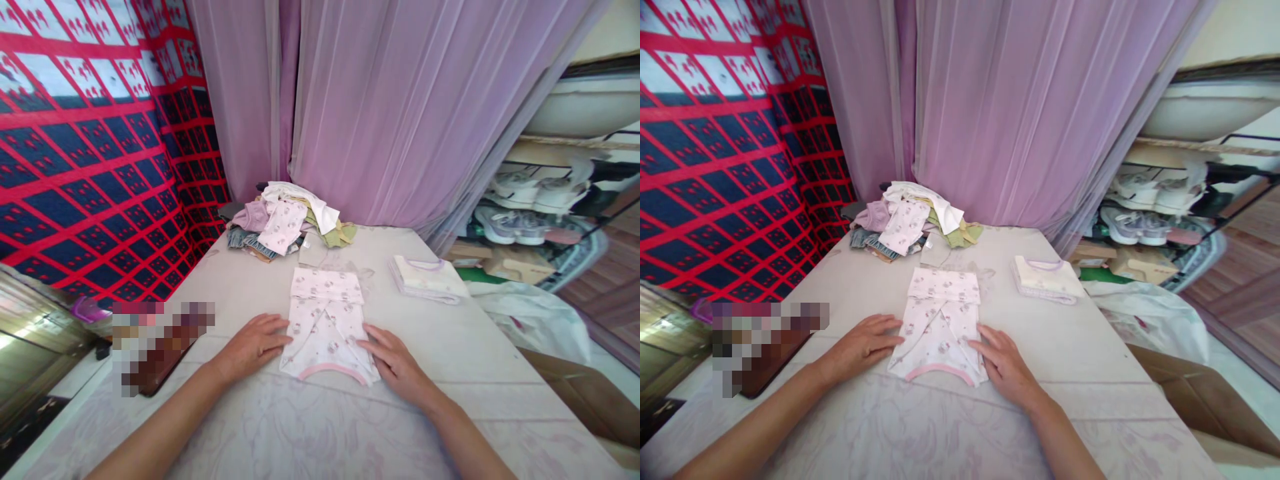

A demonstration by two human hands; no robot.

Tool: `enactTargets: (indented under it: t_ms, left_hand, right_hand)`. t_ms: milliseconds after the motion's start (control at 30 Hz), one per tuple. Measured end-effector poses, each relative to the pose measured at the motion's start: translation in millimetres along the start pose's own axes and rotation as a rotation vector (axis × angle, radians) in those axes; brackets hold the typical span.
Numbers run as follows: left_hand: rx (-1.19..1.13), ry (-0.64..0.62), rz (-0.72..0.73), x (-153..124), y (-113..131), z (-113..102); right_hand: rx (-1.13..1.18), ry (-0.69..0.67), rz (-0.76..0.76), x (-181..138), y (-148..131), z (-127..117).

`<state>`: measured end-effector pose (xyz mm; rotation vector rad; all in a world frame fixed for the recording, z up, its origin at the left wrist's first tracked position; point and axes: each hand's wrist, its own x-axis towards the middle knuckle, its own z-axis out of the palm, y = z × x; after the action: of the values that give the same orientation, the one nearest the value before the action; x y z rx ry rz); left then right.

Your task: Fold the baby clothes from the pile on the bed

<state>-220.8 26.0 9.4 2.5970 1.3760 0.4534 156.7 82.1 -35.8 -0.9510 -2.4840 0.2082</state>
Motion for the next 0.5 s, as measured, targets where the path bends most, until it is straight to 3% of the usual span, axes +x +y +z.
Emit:
enactTargets:
  t_ms: [100, 300, 500]
  left_hand:
    - [-0.012, -0.009, 0.015, 1.5, 2.0, 0.5]
    - [-0.165, 0.086, -0.011, 9.2, 4.1, 9.9]
    - [-0.568, 0.177, -0.182, 29.7, 8.8, -1.9]
  right_hand:
    - [-0.010, -0.034, -0.017, 2.9, -3.1, -5.5]
    - [0.076, 0.029, 0.046, 10.8, -10.5, -4.3]
    - [0.456, -0.042, 0.179, 43.7, -7.5, -32.6]
